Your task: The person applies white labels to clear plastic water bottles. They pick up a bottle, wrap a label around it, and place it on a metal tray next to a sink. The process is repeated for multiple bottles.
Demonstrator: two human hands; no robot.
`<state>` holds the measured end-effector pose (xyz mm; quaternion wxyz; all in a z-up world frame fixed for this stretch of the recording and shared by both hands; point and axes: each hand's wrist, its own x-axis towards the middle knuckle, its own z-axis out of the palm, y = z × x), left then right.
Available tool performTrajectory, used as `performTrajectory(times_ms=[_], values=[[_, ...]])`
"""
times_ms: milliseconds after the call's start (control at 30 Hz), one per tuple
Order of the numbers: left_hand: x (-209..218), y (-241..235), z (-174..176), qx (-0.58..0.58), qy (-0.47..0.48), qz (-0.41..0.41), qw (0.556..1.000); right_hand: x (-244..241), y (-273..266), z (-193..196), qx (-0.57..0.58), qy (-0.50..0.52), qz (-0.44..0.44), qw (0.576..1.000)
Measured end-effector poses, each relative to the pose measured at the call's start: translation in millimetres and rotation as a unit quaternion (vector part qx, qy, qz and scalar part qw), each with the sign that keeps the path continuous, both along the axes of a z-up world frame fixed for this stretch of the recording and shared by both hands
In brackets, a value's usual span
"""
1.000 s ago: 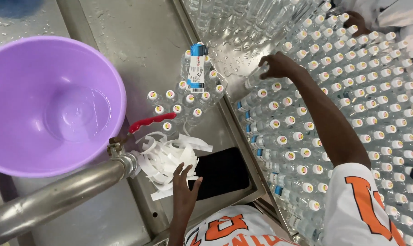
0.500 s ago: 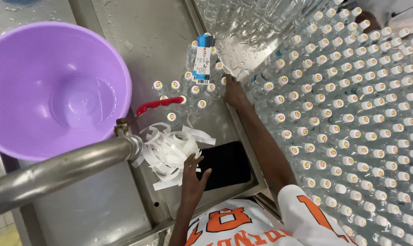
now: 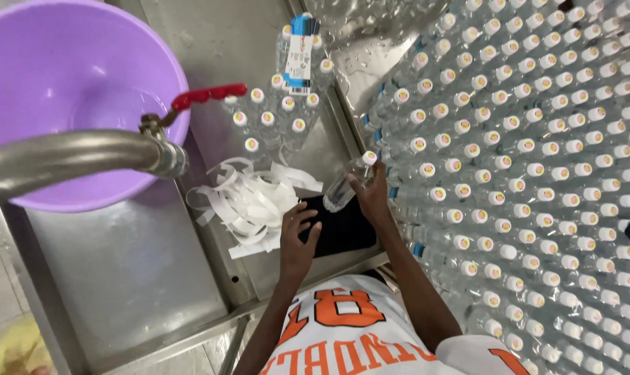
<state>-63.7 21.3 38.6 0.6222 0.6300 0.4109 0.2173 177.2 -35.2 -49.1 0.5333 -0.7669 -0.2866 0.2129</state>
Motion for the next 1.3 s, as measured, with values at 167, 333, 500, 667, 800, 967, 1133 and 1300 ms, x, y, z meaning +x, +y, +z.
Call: performTrajectory(times_ms=[167, 333, 500, 667, 800, 967, 1133, 1300], values=[[2.8, -10.7, -12.0, -0.039, -0.1, 0.067, 0.992, -18.8, -9.5, 3.6, -0.146, 0.061, 0.085, 0.984], [-5.9, -14.6, -20.8, -0.088, -0.131, 0.11, 0.981, -20.0, -15.2, -54.2, -0.355, -0.029, 0.113, 0.928], [-4.5, -13.3, -25.1, -0.129, -0.156, 0.115, 0.972, -14.8, -30.0, -84.9, -0.339, 0.086, 0.08, 0.933], [-1.7, -11.8, -33.1, -0.114, -0.171, 0.143, 0.968, -71.2, -35.8, -59.4, -0.343, 0.127, 0.226, 0.903], [1.0, -11.9, -35.7, -0.132, -0.174, 0.143, 0.965, -102.0, -29.2, -69.3, -0.364, 0.033, 0.232, 0.901], [-0.8, -7.6, -33.3, -0.152, -0.165, 0.154, 0.962, -73.3, -23.1, -40.8, -0.396, 0.02, 0.211, 0.893], [-2.3, 1.3, -27.2, -0.158, -0.164, 0.171, 0.959, -13.0, 42.7, -10.7, -0.257, -0.2, 0.134, 0.936], [-0.5, 7.1, -8.2, -0.181, -0.139, 0.17, 0.959, 38.8, 183.5, 58.1, -0.012, -0.598, 0.137, 0.789]])
